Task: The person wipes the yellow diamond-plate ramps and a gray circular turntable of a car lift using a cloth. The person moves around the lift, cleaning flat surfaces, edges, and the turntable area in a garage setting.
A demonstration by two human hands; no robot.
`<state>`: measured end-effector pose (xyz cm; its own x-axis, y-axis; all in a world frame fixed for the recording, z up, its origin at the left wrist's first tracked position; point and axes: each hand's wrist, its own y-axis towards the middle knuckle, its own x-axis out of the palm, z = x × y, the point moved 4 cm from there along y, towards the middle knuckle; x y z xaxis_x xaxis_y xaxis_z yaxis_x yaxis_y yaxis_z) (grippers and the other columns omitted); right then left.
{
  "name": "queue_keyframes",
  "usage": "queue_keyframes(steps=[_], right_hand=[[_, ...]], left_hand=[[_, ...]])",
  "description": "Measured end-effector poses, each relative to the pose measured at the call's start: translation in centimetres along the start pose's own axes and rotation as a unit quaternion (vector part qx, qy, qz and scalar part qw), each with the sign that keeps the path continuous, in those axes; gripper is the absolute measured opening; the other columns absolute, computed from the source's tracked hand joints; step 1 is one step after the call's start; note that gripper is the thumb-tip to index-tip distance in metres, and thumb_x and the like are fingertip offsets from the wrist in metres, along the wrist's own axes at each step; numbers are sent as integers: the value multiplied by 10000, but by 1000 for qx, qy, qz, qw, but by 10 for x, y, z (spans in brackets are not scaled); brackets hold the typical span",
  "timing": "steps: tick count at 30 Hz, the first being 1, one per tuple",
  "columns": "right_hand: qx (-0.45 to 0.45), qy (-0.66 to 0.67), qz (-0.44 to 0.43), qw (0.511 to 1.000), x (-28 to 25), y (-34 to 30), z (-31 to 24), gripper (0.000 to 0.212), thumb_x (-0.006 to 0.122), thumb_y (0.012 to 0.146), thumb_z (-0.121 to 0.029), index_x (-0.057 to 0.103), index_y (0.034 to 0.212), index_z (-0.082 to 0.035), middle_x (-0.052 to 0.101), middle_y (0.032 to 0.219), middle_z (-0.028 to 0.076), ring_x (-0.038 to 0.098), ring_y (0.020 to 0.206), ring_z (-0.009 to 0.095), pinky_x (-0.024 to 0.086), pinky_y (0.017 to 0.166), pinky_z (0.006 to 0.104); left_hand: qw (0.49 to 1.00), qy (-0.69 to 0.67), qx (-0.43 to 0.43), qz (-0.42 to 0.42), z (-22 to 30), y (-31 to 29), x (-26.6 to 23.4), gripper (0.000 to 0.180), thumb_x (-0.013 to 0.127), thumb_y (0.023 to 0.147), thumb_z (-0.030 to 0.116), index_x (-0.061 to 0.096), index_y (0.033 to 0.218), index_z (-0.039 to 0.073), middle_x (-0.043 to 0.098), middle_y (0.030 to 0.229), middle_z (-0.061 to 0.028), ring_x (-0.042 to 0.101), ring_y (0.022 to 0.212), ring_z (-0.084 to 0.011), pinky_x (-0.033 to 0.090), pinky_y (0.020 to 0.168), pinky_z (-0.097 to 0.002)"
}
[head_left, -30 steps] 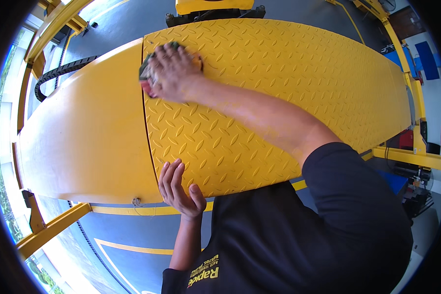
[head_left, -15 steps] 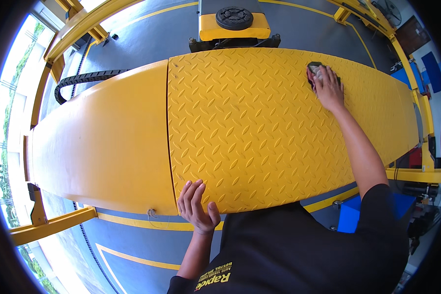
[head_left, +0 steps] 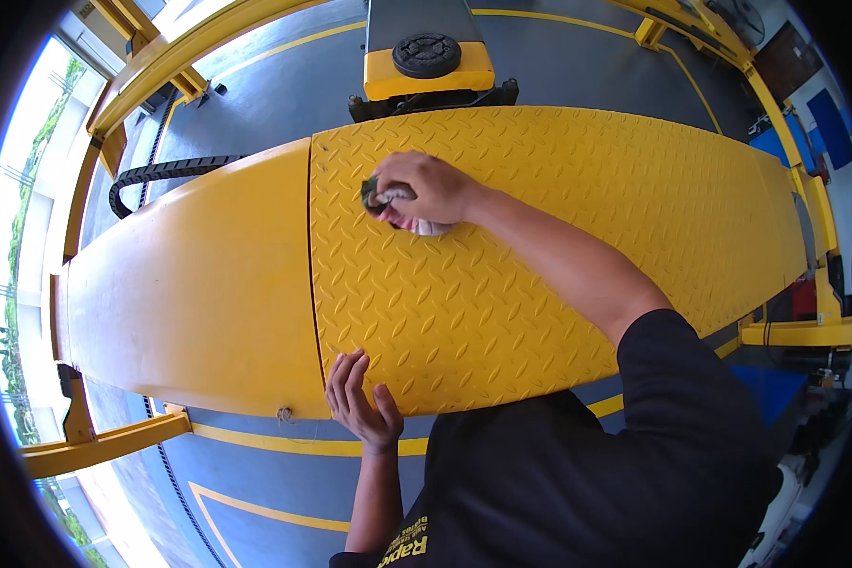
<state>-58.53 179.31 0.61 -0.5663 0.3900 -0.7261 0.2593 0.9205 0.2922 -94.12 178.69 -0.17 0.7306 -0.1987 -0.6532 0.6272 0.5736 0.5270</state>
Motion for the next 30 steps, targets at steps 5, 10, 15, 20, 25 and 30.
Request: queue_keyframes(steps=[5, 10, 15, 20, 25, 30], right_hand=[[29, -176, 405, 897, -147, -8, 88, 543, 842, 877, -252, 586, 1322, -73, 572, 1358, 150, 587, 1288, 371, 525, 1066, 475], [129, -358, 169, 909, -129, 29, 162, 879, 818, 890, -490, 443, 1556, -54, 470, 1578, 150, 464, 1464, 405, 463, 1186, 484], [85, -411, 125, 899, -128, 33, 198, 928, 819, 901, -433, 369, 1620, -57, 346, 1713, 111, 381, 1544, 380, 343, 1295, 451], [82, -413, -11, 907, -152, 35, 209, 866, 831, 904, -202, 371, 1635, -136, 298, 1743, 45, 413, 1535, 310, 354, 1300, 427], [133, -429, -1, 893, -154, 34, 185, 830, 785, 920, -498, 449, 1603, -167, 352, 1718, -4, 505, 1464, 327, 475, 1193, 448], [218, -387, 70, 893, -139, 29, 149, 862, 685, 915, -689, 506, 1532, -114, 483, 1591, 100, 543, 1406, 389, 492, 1127, 530]], left_hand=[[1000, 13, -12, -19, 3, 0, 3, 391, 528, 1008, 295, 693, 1233, 21, 723, 1264, -160, 632, 1251, -402, 458, 1110, -502], [999, 23, -24, -26, 2, -6, 2, 408, 507, 1010, 291, 685, 1231, -2, 716, 1256, -180, 635, 1231, -407, 459, 1119, -523], [998, 28, -28, -46, 3, 0, 2, 398, 504, 1011, 275, 679, 1239, 0, 713, 1262, -181, 632, 1233, -403, 453, 1123, -521], [998, 24, -26, -51, 3, 3, 2, 389, 510, 1013, 272, 677, 1241, 4, 710, 1273, -176, 625, 1247, -404, 449, 1124, -515], [998, 20, -18, -53, 5, 2, 1, 401, 487, 1032, 268, 664, 1245, -22, 697, 1275, -200, 613, 1251, -410, 443, 1137, -536], [998, 19, -22, -56, 3, 1, 4, 397, 508, 1014, 284, 675, 1238, 3, 708, 1274, -177, 625, 1247, -406, 450, 1125, -518]])
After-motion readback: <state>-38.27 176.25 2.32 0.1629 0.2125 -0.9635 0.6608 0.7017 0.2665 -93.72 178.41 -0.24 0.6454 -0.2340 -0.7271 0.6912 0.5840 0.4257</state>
